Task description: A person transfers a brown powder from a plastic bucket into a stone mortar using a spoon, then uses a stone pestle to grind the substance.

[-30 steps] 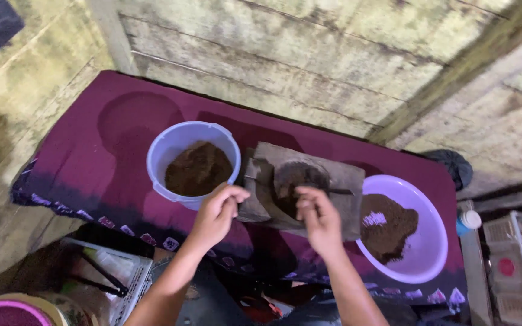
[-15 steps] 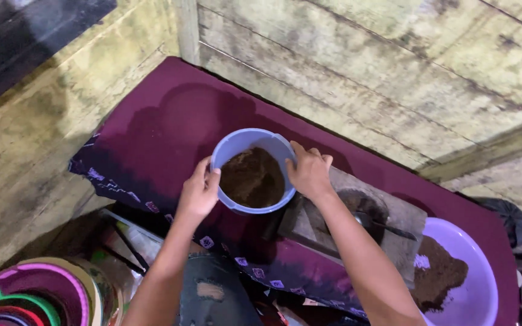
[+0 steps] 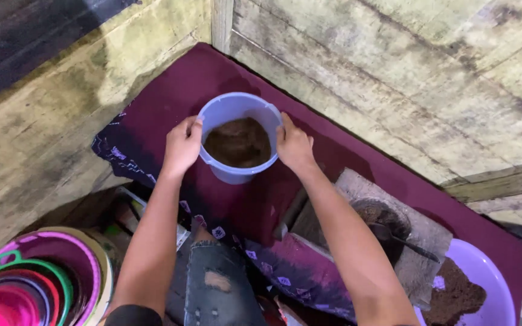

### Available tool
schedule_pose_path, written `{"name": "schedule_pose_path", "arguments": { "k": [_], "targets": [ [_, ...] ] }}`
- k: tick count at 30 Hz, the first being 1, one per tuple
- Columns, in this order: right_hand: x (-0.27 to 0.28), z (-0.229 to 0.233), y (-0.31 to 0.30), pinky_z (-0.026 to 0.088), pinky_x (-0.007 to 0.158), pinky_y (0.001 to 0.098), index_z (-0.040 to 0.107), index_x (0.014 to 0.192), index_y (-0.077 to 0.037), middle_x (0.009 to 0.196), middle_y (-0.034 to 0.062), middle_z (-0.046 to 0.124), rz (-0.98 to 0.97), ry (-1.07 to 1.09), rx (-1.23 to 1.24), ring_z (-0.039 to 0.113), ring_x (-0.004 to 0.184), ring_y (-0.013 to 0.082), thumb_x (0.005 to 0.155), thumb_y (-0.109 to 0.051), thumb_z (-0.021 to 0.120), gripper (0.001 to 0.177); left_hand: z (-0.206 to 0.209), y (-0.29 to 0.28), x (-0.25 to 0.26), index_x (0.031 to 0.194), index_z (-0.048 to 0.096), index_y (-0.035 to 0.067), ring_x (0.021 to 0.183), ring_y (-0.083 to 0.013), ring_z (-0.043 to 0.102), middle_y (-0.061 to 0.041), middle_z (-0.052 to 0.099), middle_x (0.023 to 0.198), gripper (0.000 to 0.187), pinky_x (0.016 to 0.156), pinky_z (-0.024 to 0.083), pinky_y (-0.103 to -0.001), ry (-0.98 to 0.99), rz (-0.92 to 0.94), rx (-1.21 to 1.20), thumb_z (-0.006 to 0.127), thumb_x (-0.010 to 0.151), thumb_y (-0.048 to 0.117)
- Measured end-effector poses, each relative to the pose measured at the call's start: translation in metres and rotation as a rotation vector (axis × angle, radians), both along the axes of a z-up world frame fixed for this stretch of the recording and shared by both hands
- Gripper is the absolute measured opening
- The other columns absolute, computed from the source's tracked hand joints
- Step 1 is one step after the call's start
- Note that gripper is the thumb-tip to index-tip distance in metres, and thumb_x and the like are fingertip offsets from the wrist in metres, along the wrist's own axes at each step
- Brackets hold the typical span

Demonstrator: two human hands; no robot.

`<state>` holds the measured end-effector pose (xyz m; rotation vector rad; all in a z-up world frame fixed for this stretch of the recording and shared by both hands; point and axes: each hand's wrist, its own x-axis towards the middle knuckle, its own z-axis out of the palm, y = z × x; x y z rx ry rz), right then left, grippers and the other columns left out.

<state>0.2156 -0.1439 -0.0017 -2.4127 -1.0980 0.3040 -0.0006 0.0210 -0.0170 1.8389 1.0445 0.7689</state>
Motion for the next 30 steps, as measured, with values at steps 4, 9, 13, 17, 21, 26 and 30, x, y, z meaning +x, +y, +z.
{"name": "schedule_pose_path", "arguments": {
  "k": [4,9,13,17,21,26,30],
  "targets": [
    [-0.008,0.023,-0.026,0.042,0.105,0.0638,0.056,0.150,-0.012,0.122,0.0160,0.073,0.059,-0.128,0.001,0.066,0.122,0.0364,0.108,-0.034,0.043,0.049,0.006,-0.009,-0.005,0.125,0.073,0.011,0.107,-0.0376,0.070,-0.019,0.074,0.108,0.042,0.090,0.056,-0.050,0.028,0.005,-0.062,0.049,0.104,0.038],
    [-0.007,0.054,-0.129,0.052,0.084,0.0499,0.075,0.123,-0.025,0.093,-0.0031,0.069,0.186,-0.445,0.053,0.069,0.104,0.0266,0.100,-0.036,0.063,0.028,-0.069,-0.040,-0.006,0.120,0.071,0.016,0.075,-0.0246,0.066,-0.017,0.066,0.081,0.042,0.065,0.062,-0.037,-0.350,0.261,-0.102,0.039,0.110,0.040],
    [-0.019,0.054,-0.241,0.052,0.082,0.0427,0.079,0.113,-0.028,0.087,-0.0040,0.070,0.073,-0.572,0.064,0.070,0.094,0.0239,0.093,-0.028,0.069,0.022,-0.113,-0.120,-0.055,0.118,0.073,0.008,0.105,-0.0358,0.068,-0.019,0.071,0.107,0.029,0.097,0.052,-0.045,-0.380,0.143,0.260,0.045,0.110,0.008],
    [-0.030,0.041,-0.327,0.044,0.081,0.0414,0.078,0.113,-0.026,0.106,-0.0034,0.067,-0.125,-0.861,-0.074,0.062,0.100,0.0239,0.089,-0.027,0.072,0.024,-0.167,-0.190,-0.086,0.106,0.073,0.008,0.091,-0.0298,0.065,-0.011,0.069,0.094,0.027,0.090,0.049,-0.041,-0.123,0.044,0.151,0.046,0.105,0.008],
    [-0.028,0.022,-0.383,0.052,0.072,0.0437,0.072,0.130,-0.020,0.118,0.0080,0.067,-0.366,-1.044,-0.205,0.063,0.096,0.0310,0.086,-0.030,0.075,0.046,-0.175,-0.227,-0.089,0.104,0.073,0.009,0.096,-0.0226,0.067,-0.006,0.073,0.102,0.030,0.087,0.048,-0.036,-0.091,-0.052,0.137,0.046,0.094,0.002],
    [-0.011,-0.001,-0.391,0.053,0.071,0.0476,0.077,0.104,-0.019,0.091,0.0054,0.076,-0.300,-0.517,0.135,0.071,0.089,0.0330,0.090,-0.022,0.074,0.015,-0.062,-0.243,-0.014,0.098,0.075,0.011,0.078,-0.0244,0.066,-0.004,0.068,0.084,0.024,0.077,0.053,-0.032,-0.322,-0.243,0.419,0.054,0.099,-0.001],
    [0.008,-0.009,-0.366,0.059,0.075,0.0345,0.079,0.106,-0.021,0.083,0.0003,0.074,-0.161,-0.422,0.180,0.075,0.085,0.0236,0.092,-0.022,0.075,0.014,0.008,-0.243,0.078,0.099,0.071,0.016,0.084,-0.0261,0.067,-0.002,0.063,0.085,0.019,0.080,0.054,-0.035,-0.410,-0.494,0.677,0.060,0.096,0.001]
  ]
}}
